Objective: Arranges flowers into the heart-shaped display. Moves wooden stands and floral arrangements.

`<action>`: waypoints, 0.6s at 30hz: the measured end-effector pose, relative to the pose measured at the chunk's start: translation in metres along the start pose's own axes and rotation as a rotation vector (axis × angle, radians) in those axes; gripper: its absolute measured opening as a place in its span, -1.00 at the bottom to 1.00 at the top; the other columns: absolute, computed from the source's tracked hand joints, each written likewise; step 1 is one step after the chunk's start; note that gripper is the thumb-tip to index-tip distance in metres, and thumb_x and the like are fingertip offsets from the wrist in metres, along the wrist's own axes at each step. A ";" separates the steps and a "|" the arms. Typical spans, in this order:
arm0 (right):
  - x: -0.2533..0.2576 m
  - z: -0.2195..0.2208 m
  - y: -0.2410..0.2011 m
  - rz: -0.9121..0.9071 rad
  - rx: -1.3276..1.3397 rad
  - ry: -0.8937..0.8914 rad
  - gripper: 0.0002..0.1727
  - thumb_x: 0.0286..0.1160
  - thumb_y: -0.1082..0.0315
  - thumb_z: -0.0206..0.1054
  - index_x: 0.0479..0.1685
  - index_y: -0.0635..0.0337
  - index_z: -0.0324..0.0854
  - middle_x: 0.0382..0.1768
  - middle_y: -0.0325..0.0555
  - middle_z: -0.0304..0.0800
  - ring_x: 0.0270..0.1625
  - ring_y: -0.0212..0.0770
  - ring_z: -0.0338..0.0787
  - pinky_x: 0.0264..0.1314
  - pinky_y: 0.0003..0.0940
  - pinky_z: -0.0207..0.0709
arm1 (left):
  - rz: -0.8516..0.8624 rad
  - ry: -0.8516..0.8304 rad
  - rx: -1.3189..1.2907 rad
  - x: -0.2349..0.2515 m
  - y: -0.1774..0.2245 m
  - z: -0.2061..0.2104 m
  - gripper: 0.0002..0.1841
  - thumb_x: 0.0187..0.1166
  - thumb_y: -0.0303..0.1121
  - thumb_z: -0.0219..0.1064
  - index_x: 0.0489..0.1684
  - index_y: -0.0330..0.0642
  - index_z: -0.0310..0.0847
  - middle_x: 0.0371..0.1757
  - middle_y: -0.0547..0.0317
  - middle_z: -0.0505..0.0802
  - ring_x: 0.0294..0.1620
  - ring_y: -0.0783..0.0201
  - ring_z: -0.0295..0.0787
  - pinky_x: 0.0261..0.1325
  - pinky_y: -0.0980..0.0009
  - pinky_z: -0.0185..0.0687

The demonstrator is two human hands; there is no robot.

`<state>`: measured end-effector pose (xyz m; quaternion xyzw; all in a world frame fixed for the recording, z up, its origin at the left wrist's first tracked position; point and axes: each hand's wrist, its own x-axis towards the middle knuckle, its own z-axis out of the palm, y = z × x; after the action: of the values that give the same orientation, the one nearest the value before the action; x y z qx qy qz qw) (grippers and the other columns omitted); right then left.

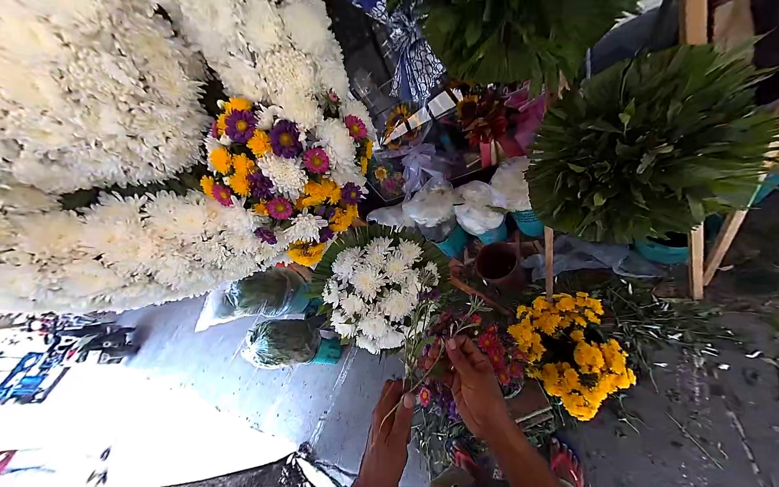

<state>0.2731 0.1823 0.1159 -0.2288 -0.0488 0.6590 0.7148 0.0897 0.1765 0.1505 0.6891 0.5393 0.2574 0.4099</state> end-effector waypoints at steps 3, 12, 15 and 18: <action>-0.002 0.004 0.003 0.016 -0.047 -0.038 -0.80 0.81 0.40 0.09 -0.01 0.34 0.58 -0.13 0.15 0.86 -0.14 -0.05 0.90 -0.04 -0.18 0.82 | -0.002 0.020 -0.006 -0.001 0.002 0.001 -0.23 0.62 0.39 0.04 0.18 -0.23 0.67 -0.12 0.20 0.69 -0.53 0.47 0.50 -0.51 0.52 0.54; 0.010 0.030 -0.016 -0.019 -0.159 -0.097 -0.80 0.85 0.41 -0.01 0.06 0.30 0.51 -0.11 0.05 0.86 -0.14 -0.14 0.90 -0.02 -0.26 0.82 | 0.085 0.038 0.036 0.009 0.015 -0.012 -0.40 0.66 0.22 0.18 0.26 -0.15 0.69 -0.01 0.20 0.71 -0.39 0.47 0.59 -0.36 0.49 0.62; 0.012 0.035 -0.014 -0.009 -0.158 -0.132 -0.80 0.85 0.41 0.00 0.03 0.26 0.54 -0.12 0.06 0.85 -0.14 -0.13 0.90 0.01 -0.25 0.82 | 0.133 0.037 0.073 0.014 0.017 -0.017 -0.35 0.63 0.28 0.17 0.23 -0.19 0.68 0.00 0.17 0.68 -0.28 0.48 0.60 -0.25 0.50 0.63; 0.013 0.038 -0.008 0.013 -0.193 -0.172 -0.79 0.85 0.37 0.01 0.04 0.22 0.56 -0.09 0.05 0.84 -0.13 -0.12 0.90 0.02 -0.23 0.82 | 0.152 0.045 0.045 0.015 0.016 -0.020 -0.28 0.63 0.34 0.12 0.25 -0.21 0.67 0.06 0.12 0.69 -0.17 0.44 0.63 -0.14 0.46 0.66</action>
<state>0.2677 0.2048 0.1497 -0.2395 -0.1717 0.6730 0.6784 0.0865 0.1956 0.1732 0.7311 0.5002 0.2912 0.3613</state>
